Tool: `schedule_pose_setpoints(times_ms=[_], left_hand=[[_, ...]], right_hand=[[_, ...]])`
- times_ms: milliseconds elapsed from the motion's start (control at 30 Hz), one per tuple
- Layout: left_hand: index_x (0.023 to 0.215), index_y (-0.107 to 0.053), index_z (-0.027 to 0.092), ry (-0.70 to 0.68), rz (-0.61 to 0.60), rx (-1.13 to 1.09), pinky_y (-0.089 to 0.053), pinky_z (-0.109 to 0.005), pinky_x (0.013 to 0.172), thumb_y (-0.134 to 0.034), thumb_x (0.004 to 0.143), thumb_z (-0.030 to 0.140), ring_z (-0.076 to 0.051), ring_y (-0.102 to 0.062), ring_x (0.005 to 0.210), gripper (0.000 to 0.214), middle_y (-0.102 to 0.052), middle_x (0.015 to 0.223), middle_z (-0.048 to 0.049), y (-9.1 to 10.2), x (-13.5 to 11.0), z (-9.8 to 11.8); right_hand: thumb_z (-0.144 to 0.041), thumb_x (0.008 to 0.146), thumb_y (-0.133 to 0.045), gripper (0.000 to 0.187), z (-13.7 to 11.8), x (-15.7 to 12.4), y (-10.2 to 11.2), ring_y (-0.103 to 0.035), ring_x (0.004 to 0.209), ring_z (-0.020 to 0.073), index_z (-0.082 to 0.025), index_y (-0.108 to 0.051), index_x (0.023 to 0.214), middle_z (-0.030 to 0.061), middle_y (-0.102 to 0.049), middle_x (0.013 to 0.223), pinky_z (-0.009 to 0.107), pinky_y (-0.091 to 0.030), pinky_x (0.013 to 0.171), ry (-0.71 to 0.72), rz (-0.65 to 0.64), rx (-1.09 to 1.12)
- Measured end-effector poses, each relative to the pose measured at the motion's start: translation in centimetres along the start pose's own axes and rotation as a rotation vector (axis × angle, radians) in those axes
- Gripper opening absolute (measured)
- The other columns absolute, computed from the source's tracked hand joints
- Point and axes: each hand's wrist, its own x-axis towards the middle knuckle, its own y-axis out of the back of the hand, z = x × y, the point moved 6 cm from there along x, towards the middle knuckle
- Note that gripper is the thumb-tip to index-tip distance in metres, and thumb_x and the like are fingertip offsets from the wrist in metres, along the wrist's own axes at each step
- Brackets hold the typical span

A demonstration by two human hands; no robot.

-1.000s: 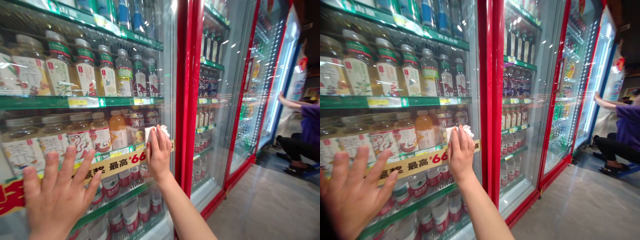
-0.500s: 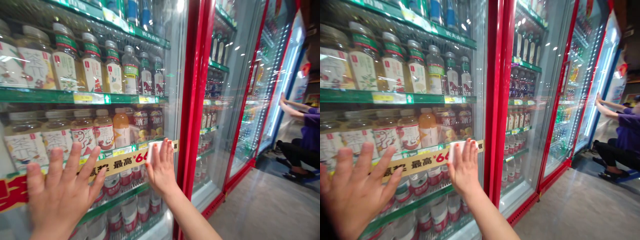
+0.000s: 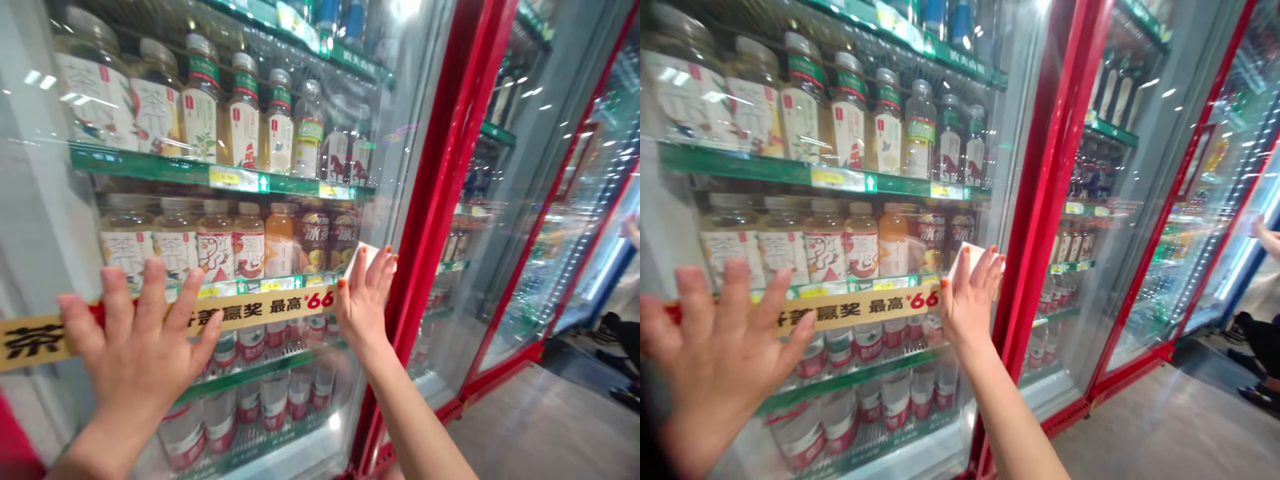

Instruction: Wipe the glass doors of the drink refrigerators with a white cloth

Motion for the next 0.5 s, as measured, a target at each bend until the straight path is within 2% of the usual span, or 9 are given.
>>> schedule_pose_setpoints(times_ms=[67, 133, 200, 233, 267, 333, 400, 433, 500], left_hand=[[0.175, -0.030, 0.044, -0.042, -0.029, 0.163, 0.007, -0.079, 0.141, -0.075, 0.097, 0.052, -0.043, -0.006, 0.177, 0.090, -0.015, 0.189, 0.0015, 0.1, 0.2, 0.4], [0.177, -0.026, 0.041, -0.080, -0.026, 0.241, 0.004, -0.071, 0.144, -0.073, 0.100, 0.047, -0.037, -0.006, 0.178, 0.091, -0.013, 0.190, 0.0000, 0.2, 0.4, 1.0], [0.178, -0.026, 0.036, -0.119, 0.002, 0.267, 0.003, -0.064, 0.146, -0.073, 0.100, 0.044, -0.032, -0.005, 0.178, 0.091, -0.015, 0.189, -0.0027, 0.4, 0.5, 1.6], [0.178, -0.027, 0.034, -0.133, 0.013, 0.277, 0.003, -0.061, 0.147, -0.074, 0.100, 0.044, -0.030, -0.004, 0.178, 0.092, -0.015, 0.189, -0.0042, 0.4, 0.6, 1.8], [0.178, -0.028, 0.032, -0.142, 0.022, 0.283, 0.003, -0.059, 0.147, -0.075, 0.099, 0.043, -0.029, -0.003, 0.178, 0.093, -0.016, 0.189, -0.0053, 0.4, 0.6, 2.0], [0.178, -0.029, 0.030, -0.142, 0.032, 0.288, 0.004, -0.057, 0.147, -0.076, 0.099, 0.042, -0.027, -0.002, 0.179, 0.093, -0.018, 0.188, -0.0064, 0.3, 0.8, 2.2], [0.177, -0.031, 0.029, -0.137, 0.036, 0.289, 0.004, -0.056, 0.147, -0.077, 0.098, 0.042, -0.027, -0.002, 0.179, 0.092, -0.019, 0.188, -0.0068, 0.3, 1.0, 2.4], [0.177, -0.031, 0.029, -0.135, 0.038, 0.287, 0.004, -0.056, 0.147, -0.077, 0.098, 0.041, -0.027, -0.002, 0.179, 0.092, -0.019, 0.188, -0.0069, 0.4, 1.0, 2.4], [0.177, -0.031, 0.029, -0.127, 0.044, 0.261, 0.004, -0.055, 0.147, -0.076, 0.099, 0.041, -0.026, -0.003, 0.178, 0.091, -0.021, 0.187, -0.0062, 0.7, 0.9, 2.3]], right_hand=[[-0.050, 0.113, -0.051, 0.093, -3.1, 0.9, -0.1, 0.016, 0.174, 0.0500, -0.041, 0.015, 0.179, 0.0064, 0.026, 0.188, 0.088, -0.025, 0.131, 0.063, -0.003, 0.034], [-0.063, 0.108, -0.058, 0.101, -6.6, -0.1, -0.2, 0.018, 0.174, 0.0484, -0.042, 0.011, 0.179, 0.0051, 0.013, 0.191, 0.083, -0.027, 0.134, 0.283, -0.041, 0.044], [-0.074, 0.103, -0.060, 0.107, -7.9, -1.8, -0.1, 0.020, 0.174, 0.0453, -0.041, 0.006, 0.180, 0.0046, 0.004, 0.192, 0.077, -0.031, 0.136, 0.474, -0.072, 0.019], [-0.075, 0.102, -0.061, 0.108, -7.4, -2.3, -0.1, 0.019, 0.175, 0.0451, -0.041, 0.004, 0.181, 0.0052, 0.005, 0.192, 0.076, -0.032, 0.136, 0.499, -0.080, -0.002], [-0.073, 0.103, -0.061, 0.107, -6.3, -2.0, 0.0, 0.017, 0.175, 0.0463, -0.040, 0.004, 0.181, 0.0060, 0.009, 0.192, 0.077, -0.032, 0.136, 0.468, -0.084, -0.024], [-0.064, 0.107, -0.060, 0.103, -4.1, 0.0, 0.2, 0.011, 0.175, 0.0516, -0.039, 0.007, 0.181, 0.0081, 0.018, 0.190, 0.084, -0.031, 0.132, 0.290, -0.070, -0.055], [-0.059, 0.110, -0.057, 0.101, -3.7, 2.5, 0.5, 0.008, 0.173, 0.0559, -0.037, 0.012, 0.180, 0.0103, 0.022, 0.189, 0.089, -0.030, 0.128, 0.133, -0.037, -0.061], [-0.060, 0.109, -0.057, 0.102, -4.6, 3.2, 0.6, 0.008, 0.173, 0.0564, -0.037, 0.012, 0.180, 0.0107, 0.020, 0.189, 0.089, -0.029, 0.128, 0.128, -0.026, -0.055], [-0.072, 0.104, -0.059, 0.106, -7.6, 3.0, 0.4, 0.010, 0.174, 0.0543, -0.038, 0.006, 0.181, 0.0094, 0.008, 0.191, 0.087, -0.025, 0.132, 0.296, -0.046, -0.031]])
